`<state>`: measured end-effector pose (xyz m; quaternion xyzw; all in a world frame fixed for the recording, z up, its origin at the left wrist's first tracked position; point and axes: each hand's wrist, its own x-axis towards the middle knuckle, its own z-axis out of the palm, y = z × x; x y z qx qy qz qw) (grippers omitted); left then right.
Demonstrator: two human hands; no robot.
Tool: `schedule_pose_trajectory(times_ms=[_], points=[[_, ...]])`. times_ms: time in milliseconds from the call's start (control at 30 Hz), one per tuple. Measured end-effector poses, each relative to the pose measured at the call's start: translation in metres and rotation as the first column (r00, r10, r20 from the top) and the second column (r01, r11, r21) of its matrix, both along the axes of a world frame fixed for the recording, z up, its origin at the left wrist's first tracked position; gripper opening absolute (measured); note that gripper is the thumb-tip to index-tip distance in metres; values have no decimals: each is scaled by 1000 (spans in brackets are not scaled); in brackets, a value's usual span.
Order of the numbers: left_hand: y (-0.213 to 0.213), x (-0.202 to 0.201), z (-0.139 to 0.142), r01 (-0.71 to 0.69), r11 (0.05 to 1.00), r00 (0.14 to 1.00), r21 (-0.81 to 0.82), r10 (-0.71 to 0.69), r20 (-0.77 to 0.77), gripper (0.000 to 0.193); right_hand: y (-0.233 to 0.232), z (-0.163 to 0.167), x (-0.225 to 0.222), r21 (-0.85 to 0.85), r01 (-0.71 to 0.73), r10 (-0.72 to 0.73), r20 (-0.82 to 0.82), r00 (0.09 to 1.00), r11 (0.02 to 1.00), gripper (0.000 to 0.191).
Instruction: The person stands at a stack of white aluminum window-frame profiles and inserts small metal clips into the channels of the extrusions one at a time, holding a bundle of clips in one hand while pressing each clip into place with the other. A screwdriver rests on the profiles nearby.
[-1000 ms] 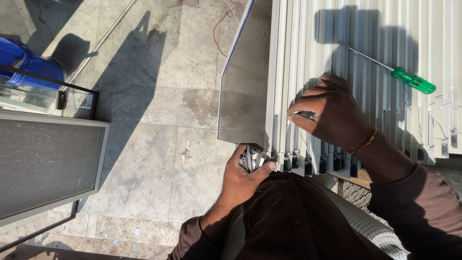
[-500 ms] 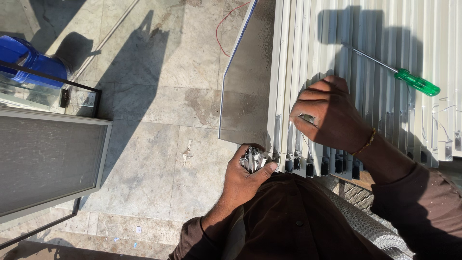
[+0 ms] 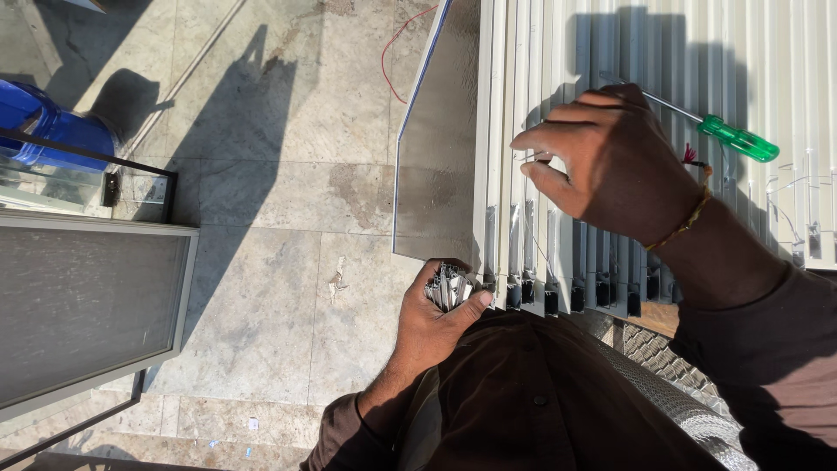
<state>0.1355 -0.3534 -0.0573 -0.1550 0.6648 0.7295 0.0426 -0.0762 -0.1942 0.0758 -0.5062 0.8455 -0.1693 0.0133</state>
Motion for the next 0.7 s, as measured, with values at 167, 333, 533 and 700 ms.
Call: schedule_pose_trajectory(times_ms=[167, 333, 533, 700], points=[[1, 1, 0, -20, 998, 999, 65, 22, -32, 39, -17, 14, 31, -337, -196, 320, 369, 872, 921, 70], [0, 0, -1, -21, 999, 999, 46, 22, -32, 37, 22, 6, 18, 58, -249, 244, 75, 967, 967, 59], [0, 1, -3, 2, 997, 1000, 73, -2, -2, 37, 41, -42, 44, 42, -14, 11, 66, 998, 999, 62], [0, 1, -4, 4, 995, 999, 99, -1, -36, 38, 37, -48, 57, 76, 85, -85, -5, 996, 993, 56]])
